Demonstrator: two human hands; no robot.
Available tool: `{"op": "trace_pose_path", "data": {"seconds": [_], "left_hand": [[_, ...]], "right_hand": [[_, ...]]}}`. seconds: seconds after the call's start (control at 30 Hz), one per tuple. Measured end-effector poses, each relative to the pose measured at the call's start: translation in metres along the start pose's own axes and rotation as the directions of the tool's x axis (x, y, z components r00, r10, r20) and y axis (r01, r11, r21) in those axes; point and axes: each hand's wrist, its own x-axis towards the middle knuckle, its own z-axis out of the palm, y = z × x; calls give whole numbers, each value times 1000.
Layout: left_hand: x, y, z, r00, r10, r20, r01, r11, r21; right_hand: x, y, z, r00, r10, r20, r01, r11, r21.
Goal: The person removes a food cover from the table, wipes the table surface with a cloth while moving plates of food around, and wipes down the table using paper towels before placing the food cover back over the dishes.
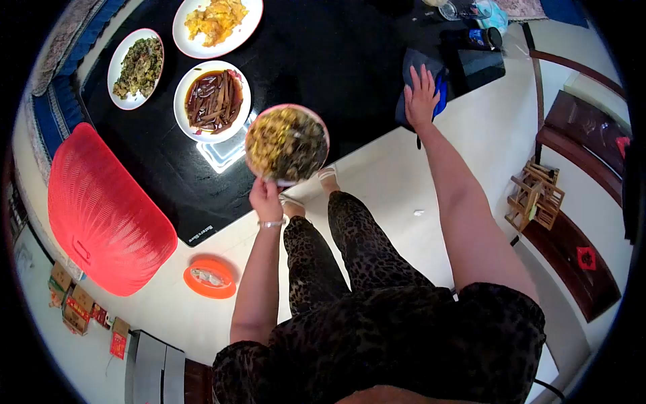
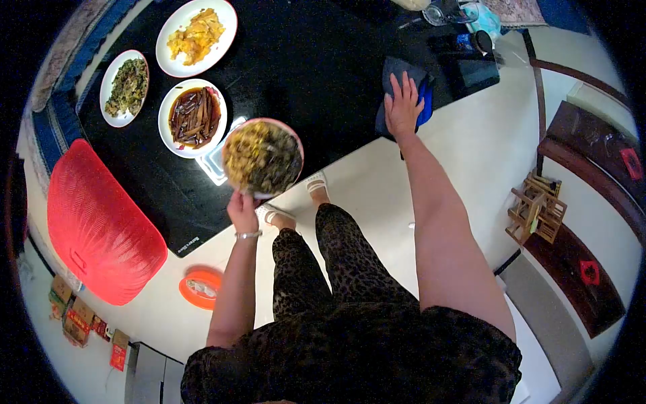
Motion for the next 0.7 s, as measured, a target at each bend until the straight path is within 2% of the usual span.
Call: {"op": "trace_pose_path", "data": {"seconds": [0.03,0.07,0.13,0.2,0.23,0.3,0.33,0.37,0.47,0.5,0.57,0.63,0.67,0.7], "left_hand": [[14,-12,3,1000,22,-13,-22,1000,-4],[57,58,84,1000,28,3,-28,998,52],[78,96,152,996,73,42,-75,996,44],[96,107,181,996,76,35,-76,997,-10],[102,114,187,993,106,56,-109,993,54],[119,129,207,998,34,60,-34,999,-3],[122,128,211,997,48,68,-40,993,-111],[126,127,210,997,44,69,-41,998,-39],[127,131,207,995,9,103,1,995,-96],[125,132,202,989,0,149,2,1000,-9],[116,147,199,978,-119,170,117,993,18],[102,154,186,984,-143,105,147,988,-33],[85,159,173,990,-141,26,142,989,-43],[71,165,155,993,-101,-61,106,991,83]], "right_hand": [[-17,-15,10,1000,3,0,-3,1000,-4],[49,28,3,999,35,30,-36,999,30],[46,58,-21,995,94,22,-95,995,33],[24,49,-24,992,124,-5,-124,992,36],[12,42,-23,991,136,-12,-136,990,44],[3,25,-28,989,142,46,-146,984,104],[-8,11,-32,988,139,65,-146,980,135],[-18,-3,-35,989,89,114,-107,981,160],[-49,-52,-46,963,-85,256,29,976,215],[-59,-68,-51,943,-149,298,84,972,218],[-71,-97,-56,909,-331,254,264,927,265],[-81,-129,-59,846,-455,278,372,877,306],[-84,-144,-59,806,-507,304,405,848,341],[-84,-158,-58,764,-559,322,441,817,371]]}}
